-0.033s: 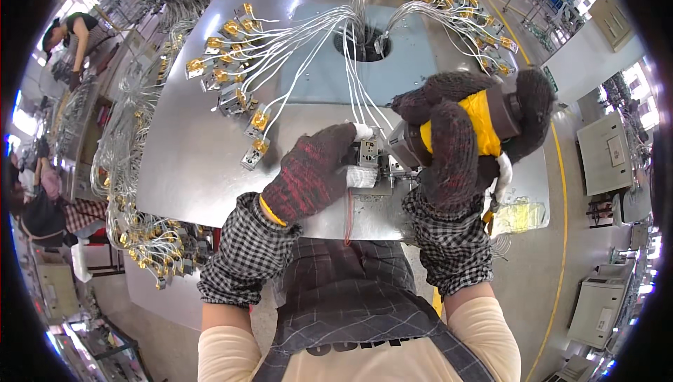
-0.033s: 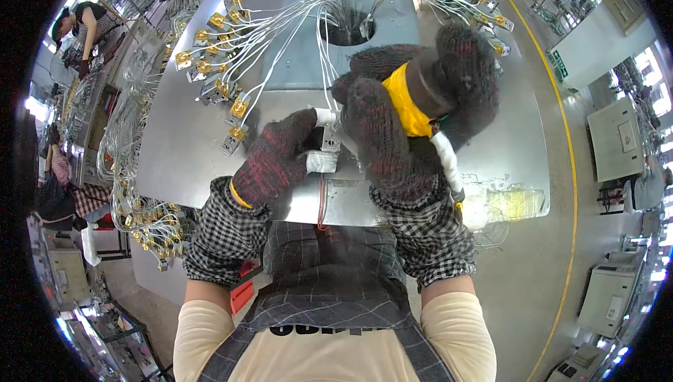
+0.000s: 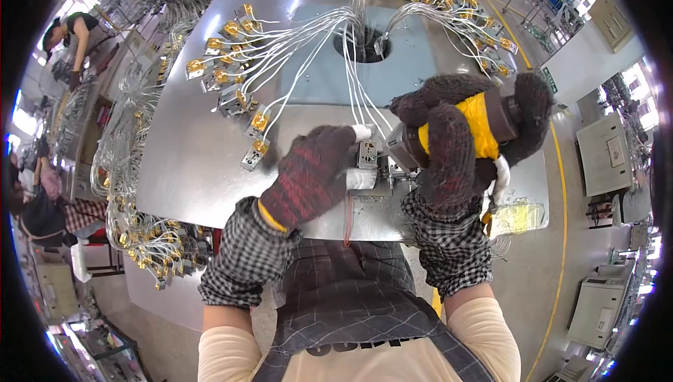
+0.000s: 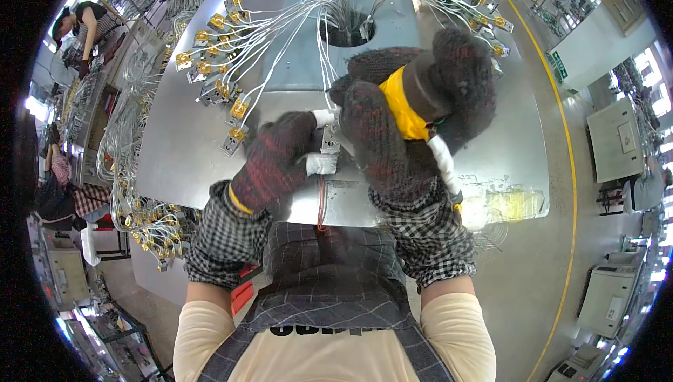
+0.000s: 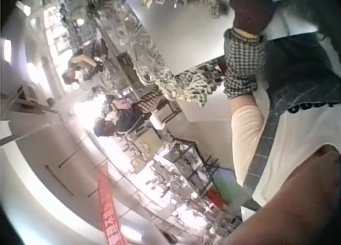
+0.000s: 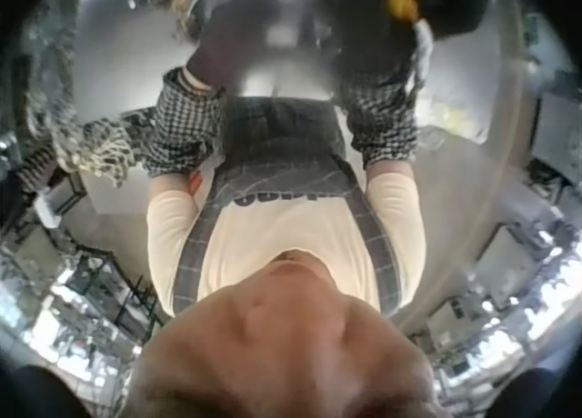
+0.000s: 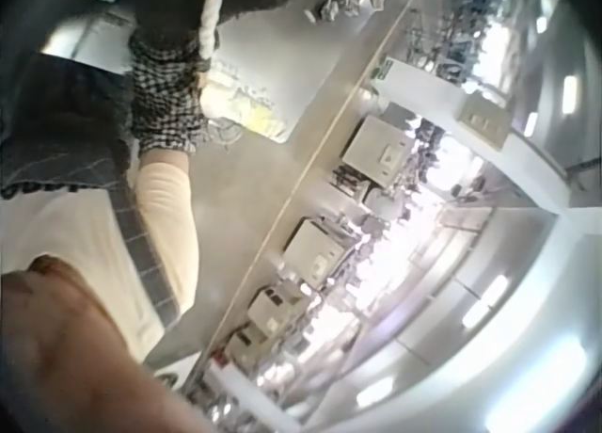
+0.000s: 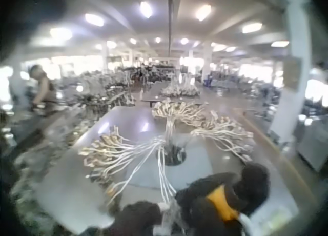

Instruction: Use an electric screwdriver to mount wiring components onto a metal plate at an assembly station.

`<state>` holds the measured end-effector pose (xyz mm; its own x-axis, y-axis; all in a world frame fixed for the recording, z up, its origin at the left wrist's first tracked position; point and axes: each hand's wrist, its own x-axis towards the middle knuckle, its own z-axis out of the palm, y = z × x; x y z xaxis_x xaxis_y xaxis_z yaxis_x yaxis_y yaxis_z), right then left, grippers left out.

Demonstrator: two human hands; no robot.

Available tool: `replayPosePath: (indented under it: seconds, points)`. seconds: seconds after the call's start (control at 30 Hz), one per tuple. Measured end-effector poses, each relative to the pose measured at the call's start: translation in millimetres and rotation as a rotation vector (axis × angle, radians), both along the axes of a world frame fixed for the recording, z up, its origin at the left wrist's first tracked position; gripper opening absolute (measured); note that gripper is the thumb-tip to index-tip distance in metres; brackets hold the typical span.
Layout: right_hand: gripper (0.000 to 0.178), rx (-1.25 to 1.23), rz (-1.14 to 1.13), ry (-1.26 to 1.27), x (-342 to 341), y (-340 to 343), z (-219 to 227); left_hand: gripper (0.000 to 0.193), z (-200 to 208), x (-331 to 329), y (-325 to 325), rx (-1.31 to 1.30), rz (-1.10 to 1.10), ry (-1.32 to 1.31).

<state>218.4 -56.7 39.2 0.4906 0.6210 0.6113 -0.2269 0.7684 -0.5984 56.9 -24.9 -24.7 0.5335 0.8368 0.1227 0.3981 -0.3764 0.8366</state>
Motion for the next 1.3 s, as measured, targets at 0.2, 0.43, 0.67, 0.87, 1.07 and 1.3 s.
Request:
replayPosePath:
  seconds: [0.2,0.43,0.67,0.87,1.07,1.3]
  points:
    - [0.047,0.051,0.041,-0.222,32.4,12.9,-22.3,0.054,-5.2,-37.3,-19.8,0.766,0.616,0.681]
    - [0.041,-0.151,0.179,-0.293,31.4,11.5,-29.7,0.046,-8.6,-33.1,-34.1,0.706,0.141,0.434]
    - [0.036,-0.106,0.119,-0.238,21.2,14.9,-29.9,0.076,-0.8,-21.6,-26.9,0.369,0.033,0.033]
    - [0.033,-0.043,0.339,-0.048,68.3,18.0,-51.4,0.073,17.0,14.2,-14.8,0.197,0.019,-0.050]
    - [0.041,-0.327,0.299,-0.167,48.6,2.9,-29.3,0.059,18.4,18.7,-4.8,-0.225,-0.009,-0.326]
    - [0.056,0.285,0.239,-0.168,37.8,18.3,-8.8,0.071,16.0,23.6,-3.0,0.191,0.011,0.205]
